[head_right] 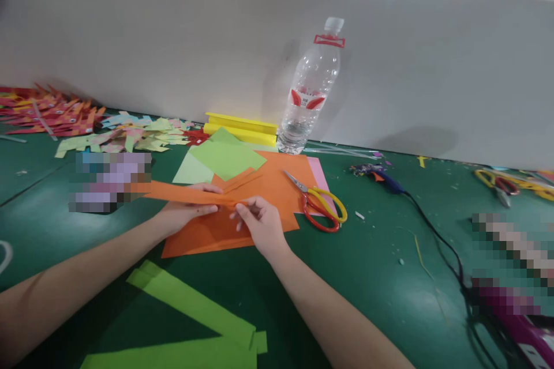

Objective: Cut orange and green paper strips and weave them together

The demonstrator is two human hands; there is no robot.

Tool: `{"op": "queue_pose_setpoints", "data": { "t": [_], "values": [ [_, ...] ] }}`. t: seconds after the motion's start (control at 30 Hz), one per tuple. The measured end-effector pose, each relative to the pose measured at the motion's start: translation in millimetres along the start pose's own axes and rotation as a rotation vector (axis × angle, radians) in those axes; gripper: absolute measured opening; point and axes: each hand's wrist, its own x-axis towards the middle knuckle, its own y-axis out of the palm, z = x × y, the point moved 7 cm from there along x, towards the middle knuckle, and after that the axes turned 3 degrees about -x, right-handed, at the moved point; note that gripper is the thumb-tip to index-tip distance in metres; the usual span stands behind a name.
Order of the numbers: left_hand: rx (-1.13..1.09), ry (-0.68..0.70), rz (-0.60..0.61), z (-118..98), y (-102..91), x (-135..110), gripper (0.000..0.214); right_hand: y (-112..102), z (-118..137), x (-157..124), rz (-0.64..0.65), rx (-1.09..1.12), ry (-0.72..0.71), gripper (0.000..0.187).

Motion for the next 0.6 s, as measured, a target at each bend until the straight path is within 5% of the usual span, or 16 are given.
{"op": "queue_pose_setpoints", "data": {
  "t": [0.2,0.6],
  "values": [
    [0.216,0.05,0.15,-12.5,13.9,-3.3,0.013,10.7,0.9,-5.2,0.111,-0.195,-0.029,0.02],
    [0.341,0.04,0.066,-9.3,9.9,-2.4,0.013,14.2,1.2,-7.8,0.137,-0.297,-0.028,0.017]
  ]
}}
